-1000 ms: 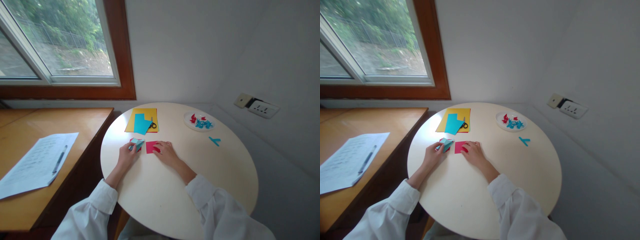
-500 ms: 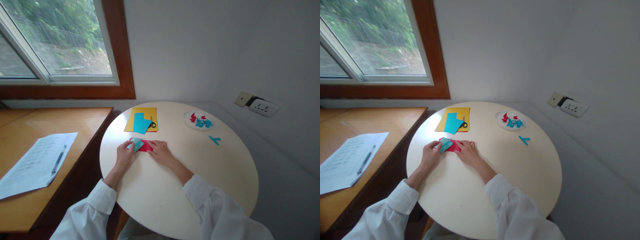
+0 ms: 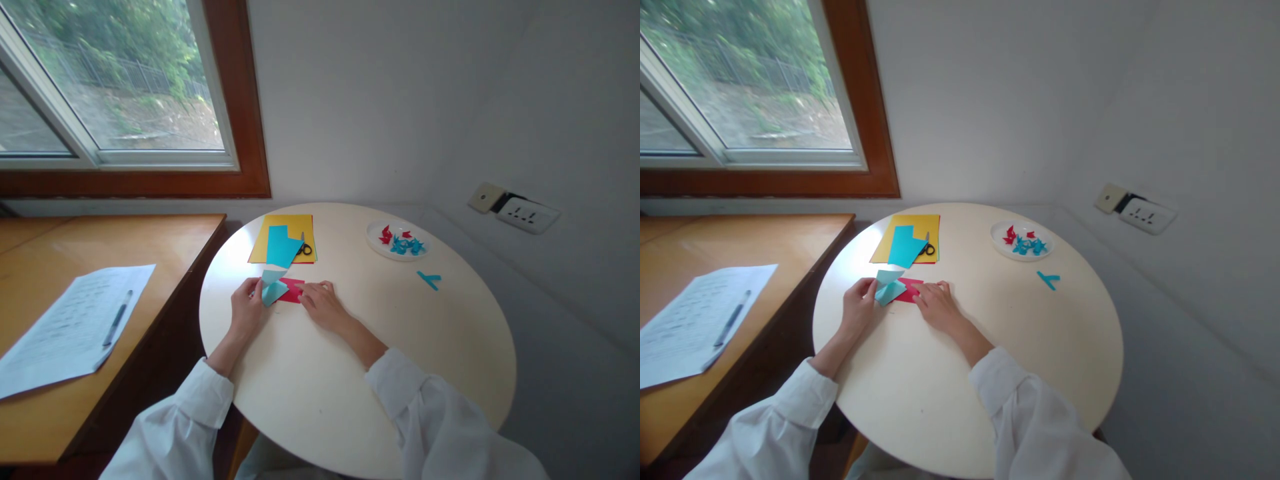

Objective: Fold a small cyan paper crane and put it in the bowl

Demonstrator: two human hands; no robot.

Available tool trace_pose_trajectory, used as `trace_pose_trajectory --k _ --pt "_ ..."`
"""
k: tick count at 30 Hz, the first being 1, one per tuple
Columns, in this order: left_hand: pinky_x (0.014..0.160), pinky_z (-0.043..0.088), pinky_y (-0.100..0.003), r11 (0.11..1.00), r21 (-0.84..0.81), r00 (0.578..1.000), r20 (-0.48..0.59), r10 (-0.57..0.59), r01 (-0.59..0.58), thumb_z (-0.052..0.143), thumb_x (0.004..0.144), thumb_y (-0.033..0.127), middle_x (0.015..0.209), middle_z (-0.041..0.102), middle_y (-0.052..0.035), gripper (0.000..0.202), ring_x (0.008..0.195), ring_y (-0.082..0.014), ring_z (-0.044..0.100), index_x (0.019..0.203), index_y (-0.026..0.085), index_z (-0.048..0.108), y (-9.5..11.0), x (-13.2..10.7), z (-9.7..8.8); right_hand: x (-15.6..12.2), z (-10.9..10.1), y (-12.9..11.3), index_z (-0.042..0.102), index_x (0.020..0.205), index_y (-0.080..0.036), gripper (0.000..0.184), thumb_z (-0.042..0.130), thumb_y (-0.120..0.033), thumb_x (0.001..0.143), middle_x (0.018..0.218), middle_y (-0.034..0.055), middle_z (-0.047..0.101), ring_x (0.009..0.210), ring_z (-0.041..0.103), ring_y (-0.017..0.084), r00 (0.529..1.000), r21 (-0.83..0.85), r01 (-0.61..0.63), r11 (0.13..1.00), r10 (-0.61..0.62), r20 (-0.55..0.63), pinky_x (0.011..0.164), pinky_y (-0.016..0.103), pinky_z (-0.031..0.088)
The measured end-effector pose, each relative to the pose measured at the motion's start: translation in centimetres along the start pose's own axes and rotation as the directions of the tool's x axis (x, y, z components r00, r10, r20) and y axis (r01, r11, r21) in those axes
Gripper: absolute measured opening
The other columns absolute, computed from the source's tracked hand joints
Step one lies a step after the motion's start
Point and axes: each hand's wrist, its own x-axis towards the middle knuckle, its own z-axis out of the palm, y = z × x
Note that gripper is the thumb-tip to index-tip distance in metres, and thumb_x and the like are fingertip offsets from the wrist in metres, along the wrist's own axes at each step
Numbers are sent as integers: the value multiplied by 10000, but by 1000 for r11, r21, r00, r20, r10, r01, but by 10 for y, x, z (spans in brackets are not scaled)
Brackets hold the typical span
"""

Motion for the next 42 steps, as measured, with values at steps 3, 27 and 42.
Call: trace_pose_trajectory --k 3,27,42 --pt "626 434 -274 1000 -10 1000 -8 20 -20 471 801 340 738 648 -53 226 682 -168 570 750 156 592 -2 0 0 0 0 1 532 1163 -210 327 339 -239 901 1192 98 594 1113 503 191 1000 8 23 1000 -23 -3 920 395 276" --pt "507 414 -235 969 -245 944 310 116 -39 530 738 373 480 535 28 223 492 -128 534 811 169 584 67 12 63 -22 -46 58 605 610 -170 248 617 -418 625 516 -1 601 524 541 137 792 787 -245 566 585 -175 575 275 411" --pt "611 461 -299 948 267 921 386 60 -173 558 649 364 792 690 -85 235 633 -183 584 743 181 670 -18 32 -24 -31 -44 69 590 603 -166 263 614 -429 609 568 2 594 565 525 142 816 755 -251 606 551 -172 587 278 396"
